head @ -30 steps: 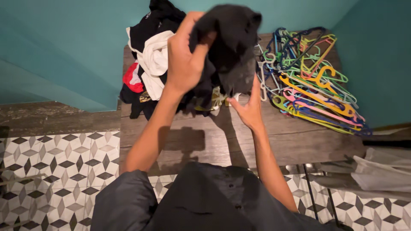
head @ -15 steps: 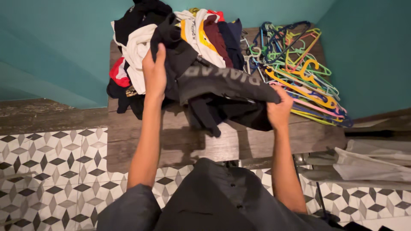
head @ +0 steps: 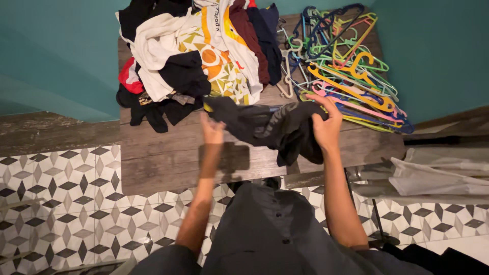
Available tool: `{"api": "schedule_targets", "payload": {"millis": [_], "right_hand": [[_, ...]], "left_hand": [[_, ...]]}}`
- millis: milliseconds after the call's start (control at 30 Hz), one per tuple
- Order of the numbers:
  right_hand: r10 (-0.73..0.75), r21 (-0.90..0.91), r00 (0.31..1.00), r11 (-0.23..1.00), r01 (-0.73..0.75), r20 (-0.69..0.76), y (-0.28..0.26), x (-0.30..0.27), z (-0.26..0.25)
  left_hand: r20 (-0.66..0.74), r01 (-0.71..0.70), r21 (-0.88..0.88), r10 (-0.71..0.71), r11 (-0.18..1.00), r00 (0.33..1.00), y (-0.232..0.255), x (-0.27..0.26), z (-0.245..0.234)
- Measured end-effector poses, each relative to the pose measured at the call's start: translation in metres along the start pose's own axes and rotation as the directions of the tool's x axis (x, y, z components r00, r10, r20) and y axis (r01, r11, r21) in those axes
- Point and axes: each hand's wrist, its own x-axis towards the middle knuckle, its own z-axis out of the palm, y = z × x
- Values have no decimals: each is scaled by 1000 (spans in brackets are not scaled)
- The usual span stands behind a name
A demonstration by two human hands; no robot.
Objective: The person folds a white t-shirt and a black t-shirt on a wooden table, then places each on a hanger and hangs them on a metal clothing rack. The person handles the shirts and hangers by hand.
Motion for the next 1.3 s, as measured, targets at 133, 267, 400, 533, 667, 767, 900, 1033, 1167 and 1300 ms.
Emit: {"api": "schedule_targets", "payload": {"millis": [133,267,400,533,667,767,900,1033,1167,1300], "right_hand": [[-67,-28,998,997,67,21,1,-7,5],[-8,106,996,994,-2,93,-1,-13,1],[-20,81,993,997,10,121,-6,-21,-11],[4,128,993,992,-19,120,-3,-29,-24],[17,178,994,983,-37,112,5,-30,-42],[44,170,993,983,-61,107,11,-27,-62],[10,159,995,987,-25,96,19,-17,-83],[56,51,997,997,-59,61,25,-9,-97],[-52,-109,997,992,59,62,16,0,-104],[-91,20,990,996,89,107,-5,4,-103]], "left_hand": [[346,-417,309,307,855,886,-19,-86,74],[518,-259,140,152,956,842,2,-123,110],[479,-369,322,186,872,858,14,-128,120],[390,-374,417,208,828,897,11,-121,120],[226,-410,295,354,863,907,23,-108,107],[161,-142,441,77,886,984,59,-98,87],[87,-337,315,326,887,941,115,-86,55],[25,-426,259,435,867,900,156,-74,35],[24,-529,169,533,832,846,188,-69,25],[50,-574,183,575,798,816,217,-71,12]]}}
